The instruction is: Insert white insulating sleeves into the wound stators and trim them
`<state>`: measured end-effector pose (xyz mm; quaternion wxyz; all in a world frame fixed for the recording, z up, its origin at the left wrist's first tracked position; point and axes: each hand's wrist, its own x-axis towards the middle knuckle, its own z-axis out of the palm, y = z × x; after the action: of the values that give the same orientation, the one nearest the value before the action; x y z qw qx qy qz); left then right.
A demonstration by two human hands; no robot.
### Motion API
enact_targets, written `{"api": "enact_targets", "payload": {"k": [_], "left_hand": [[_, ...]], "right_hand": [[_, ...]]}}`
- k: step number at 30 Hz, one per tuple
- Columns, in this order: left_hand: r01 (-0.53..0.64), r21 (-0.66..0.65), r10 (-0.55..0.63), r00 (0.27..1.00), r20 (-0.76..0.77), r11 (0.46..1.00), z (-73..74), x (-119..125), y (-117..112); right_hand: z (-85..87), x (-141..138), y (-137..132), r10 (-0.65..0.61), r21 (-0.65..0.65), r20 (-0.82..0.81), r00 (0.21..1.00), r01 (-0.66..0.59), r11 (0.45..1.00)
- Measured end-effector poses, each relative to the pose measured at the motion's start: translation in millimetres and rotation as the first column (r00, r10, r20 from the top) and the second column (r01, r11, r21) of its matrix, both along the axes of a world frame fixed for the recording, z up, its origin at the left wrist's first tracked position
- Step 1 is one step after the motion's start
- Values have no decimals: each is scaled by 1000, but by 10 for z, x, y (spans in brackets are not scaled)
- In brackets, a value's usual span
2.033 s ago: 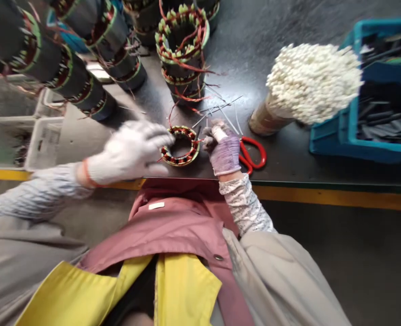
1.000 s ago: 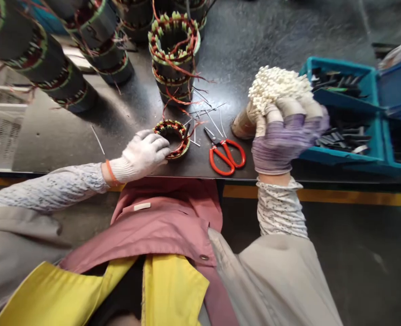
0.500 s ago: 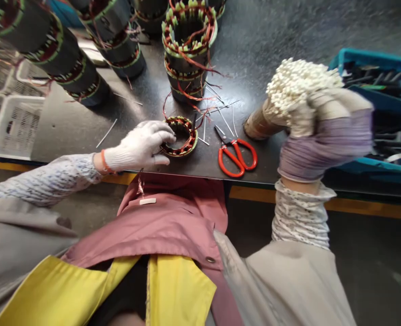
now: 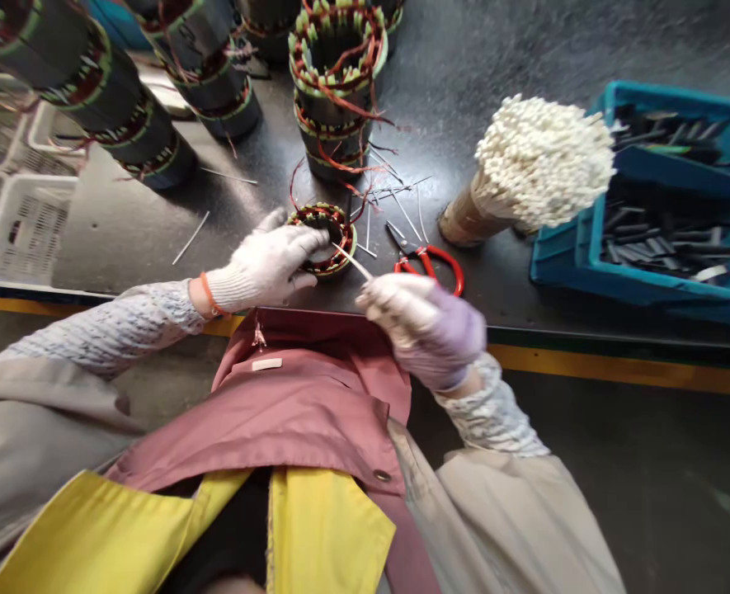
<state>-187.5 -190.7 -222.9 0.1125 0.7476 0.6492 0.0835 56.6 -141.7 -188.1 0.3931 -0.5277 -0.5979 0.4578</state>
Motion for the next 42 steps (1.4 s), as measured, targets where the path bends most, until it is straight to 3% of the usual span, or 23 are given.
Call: {"api": "enact_targets", "payload": {"k": [2,4,5,7,10,11,15,16,25,35,39,42], "left_hand": [[55,0,-55,998,37,998,-86,20,28],[66,32,-69,993,99,997,-167,44,46],[52,47,-58,991,123,998,-192,56,52],[28,43,-33,991,133,999,-198,73,60],[56,28,-59,992,109,998,-143,66,68],[74,34,-77,991,106,997,-124,57,70],[91,68,-99,986,133,994,-119,15,74],[84,77,-95,985,142,993,-130,11,72],[-63,35,60,996,67,997,-86,89,37],[-41,126,30,995,90,991,-208,32,69],[-85,149,49,972,230,985,-281,27,45],[-197,151,109,884,455,969,-369,47,-8]], "right_hand": [[-235,12,-207,281,138,-8,960,-277,951],[-478,42,-324,496,333,10,868,-470,817],[-577,56,-356,539,408,14,842,-497,766],[-695,71,-386,491,496,-32,870,-413,764],[-687,70,-394,377,539,-96,921,-271,798],[-658,73,-396,388,552,-80,918,-284,784],[-589,138,-444,533,616,55,844,-449,647],[-604,158,-467,545,616,59,836,-460,639],[-943,130,-733,545,469,-92,833,-447,762],[-1004,47,-727,484,368,-79,871,-426,827],[-1125,-251,-564,425,368,-61,903,-376,850],[-1217,-512,-401,365,300,-138,921,-313,901]]}}
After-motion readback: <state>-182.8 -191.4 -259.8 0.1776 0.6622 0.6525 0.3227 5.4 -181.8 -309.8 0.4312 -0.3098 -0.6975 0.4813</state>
